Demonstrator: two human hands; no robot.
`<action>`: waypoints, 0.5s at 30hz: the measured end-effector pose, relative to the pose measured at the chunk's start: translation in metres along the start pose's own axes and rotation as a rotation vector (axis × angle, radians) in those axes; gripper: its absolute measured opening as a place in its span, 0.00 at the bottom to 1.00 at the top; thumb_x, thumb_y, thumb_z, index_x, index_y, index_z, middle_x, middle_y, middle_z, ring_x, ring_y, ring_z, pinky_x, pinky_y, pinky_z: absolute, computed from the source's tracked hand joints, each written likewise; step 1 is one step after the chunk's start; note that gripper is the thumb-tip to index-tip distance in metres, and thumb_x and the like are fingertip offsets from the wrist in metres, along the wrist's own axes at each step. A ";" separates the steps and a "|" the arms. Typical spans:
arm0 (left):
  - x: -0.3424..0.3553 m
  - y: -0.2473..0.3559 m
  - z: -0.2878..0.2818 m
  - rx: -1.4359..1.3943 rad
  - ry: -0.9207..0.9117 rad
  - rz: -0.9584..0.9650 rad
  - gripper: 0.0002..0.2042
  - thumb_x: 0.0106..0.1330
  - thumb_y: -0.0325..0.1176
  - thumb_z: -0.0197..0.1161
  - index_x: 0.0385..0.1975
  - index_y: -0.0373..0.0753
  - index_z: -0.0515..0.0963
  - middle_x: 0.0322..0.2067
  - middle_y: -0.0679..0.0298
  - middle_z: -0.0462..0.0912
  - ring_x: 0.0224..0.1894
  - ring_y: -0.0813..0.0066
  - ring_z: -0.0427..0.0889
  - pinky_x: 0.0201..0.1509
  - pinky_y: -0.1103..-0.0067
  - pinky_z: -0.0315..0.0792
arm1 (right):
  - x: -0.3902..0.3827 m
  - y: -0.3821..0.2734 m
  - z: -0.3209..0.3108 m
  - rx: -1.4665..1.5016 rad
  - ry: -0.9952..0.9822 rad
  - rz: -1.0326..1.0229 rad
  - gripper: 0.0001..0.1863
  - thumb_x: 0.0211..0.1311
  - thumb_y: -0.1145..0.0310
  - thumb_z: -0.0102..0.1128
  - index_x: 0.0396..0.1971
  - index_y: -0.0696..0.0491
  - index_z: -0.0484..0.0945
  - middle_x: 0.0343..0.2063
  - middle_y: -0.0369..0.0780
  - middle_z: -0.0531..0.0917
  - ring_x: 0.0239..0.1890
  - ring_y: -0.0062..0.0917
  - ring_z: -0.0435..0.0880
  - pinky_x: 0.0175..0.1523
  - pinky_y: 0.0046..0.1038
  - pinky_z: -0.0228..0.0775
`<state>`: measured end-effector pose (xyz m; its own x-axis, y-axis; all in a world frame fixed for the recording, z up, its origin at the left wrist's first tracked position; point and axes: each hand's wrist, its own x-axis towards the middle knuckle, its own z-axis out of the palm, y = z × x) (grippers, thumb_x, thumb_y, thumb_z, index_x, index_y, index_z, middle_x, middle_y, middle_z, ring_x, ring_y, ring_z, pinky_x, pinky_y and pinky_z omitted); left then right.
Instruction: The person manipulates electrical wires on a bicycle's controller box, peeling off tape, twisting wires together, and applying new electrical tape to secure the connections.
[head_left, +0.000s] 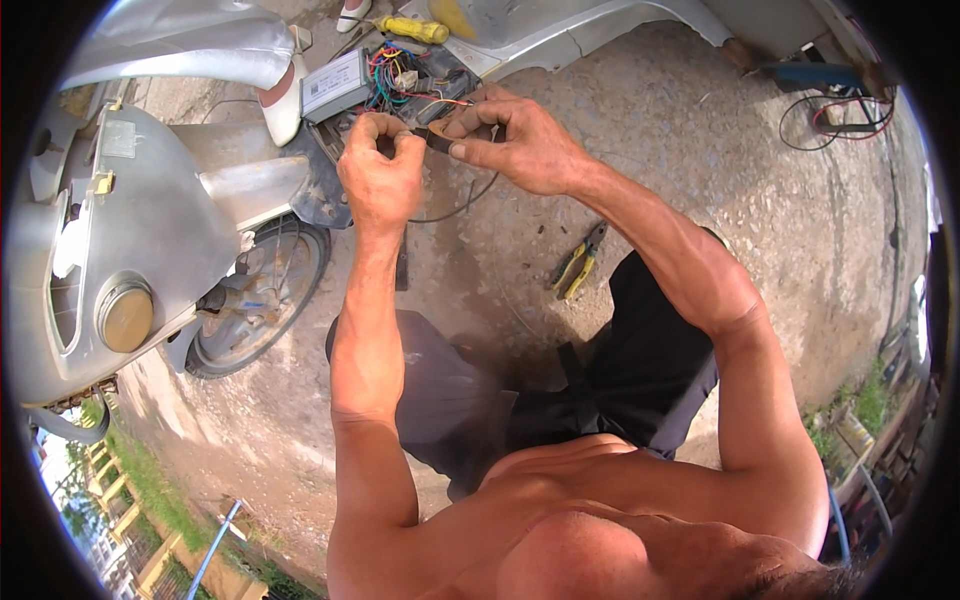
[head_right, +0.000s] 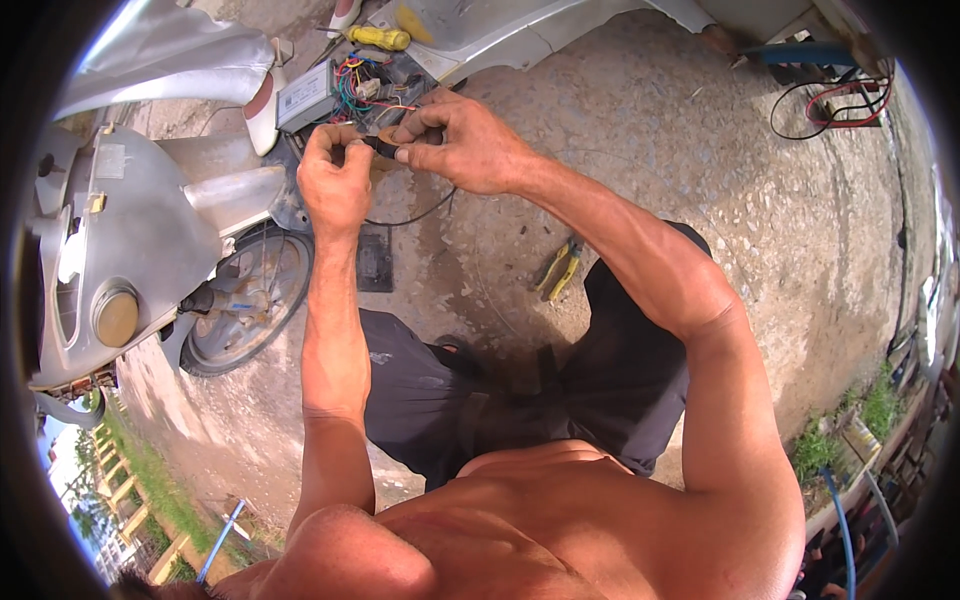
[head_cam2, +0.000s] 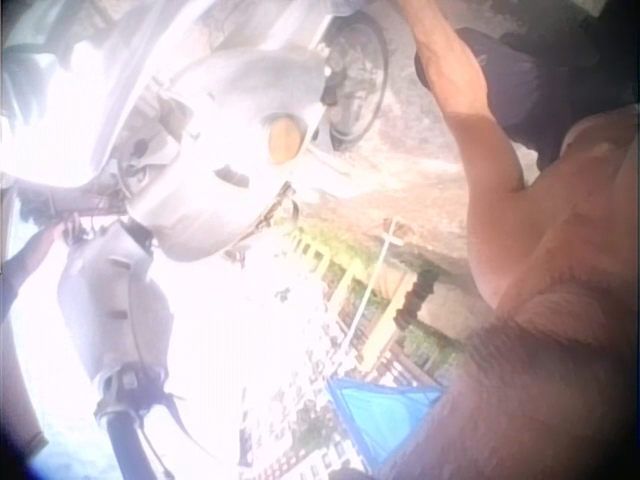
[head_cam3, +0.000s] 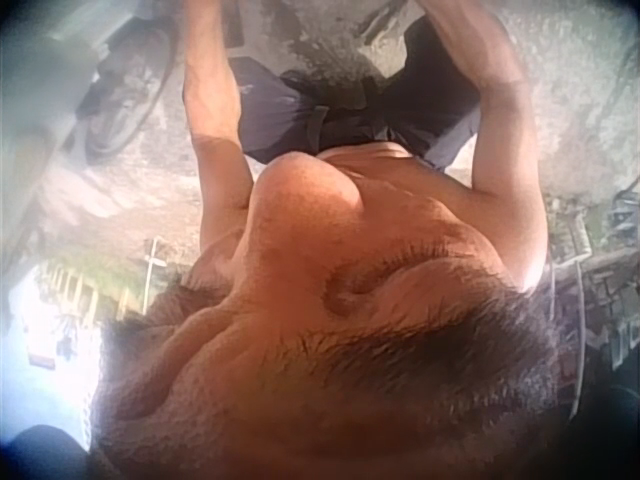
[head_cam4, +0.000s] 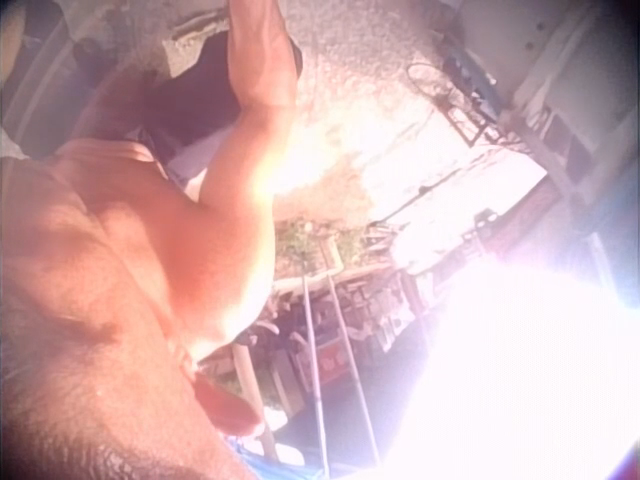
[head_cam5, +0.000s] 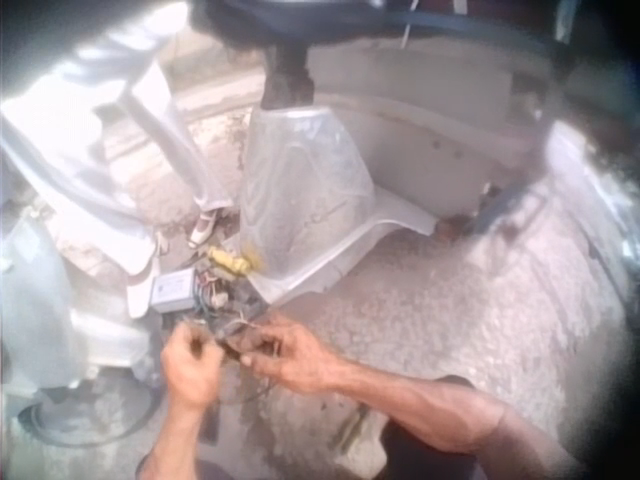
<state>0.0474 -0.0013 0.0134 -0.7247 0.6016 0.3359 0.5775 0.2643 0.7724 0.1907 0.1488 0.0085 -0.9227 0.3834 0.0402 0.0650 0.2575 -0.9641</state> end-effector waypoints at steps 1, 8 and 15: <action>0.003 -0.002 -0.003 -0.064 -0.023 -0.104 0.05 0.61 0.26 0.64 0.34 0.31 0.79 0.29 0.60 0.84 0.27 0.74 0.80 0.34 0.76 0.75 | 0.000 0.001 0.000 0.000 0.001 -0.001 0.17 0.61 0.60 0.74 0.42 0.58 0.86 0.44 0.43 0.80 0.47 0.31 0.83 0.53 0.32 0.77; -0.005 -0.004 -0.012 -0.498 -0.340 -0.452 0.16 0.73 0.41 0.65 0.43 0.30 0.83 0.36 0.61 0.86 0.37 0.75 0.84 0.42 0.78 0.79 | 0.000 0.003 0.006 0.221 0.091 0.170 0.18 0.63 0.60 0.73 0.45 0.59 0.86 0.46 0.42 0.84 0.47 0.25 0.83 0.53 0.30 0.76; -0.012 -0.002 0.012 -0.630 -0.238 -0.486 0.14 0.69 0.32 0.70 0.47 0.28 0.80 0.40 0.60 0.86 0.41 0.72 0.85 0.46 0.75 0.80 | -0.005 0.008 0.015 0.180 0.129 0.075 0.20 0.66 0.61 0.70 0.51 0.59 0.83 0.42 0.36 0.85 0.42 0.16 0.81 0.45 0.24 0.74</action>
<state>0.0596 -0.0004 0.0016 -0.6989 0.6917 -0.1816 -0.1498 0.1068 0.9829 0.1896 0.1356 -0.0031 -0.8609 0.5086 -0.0110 0.0519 0.0662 -0.9965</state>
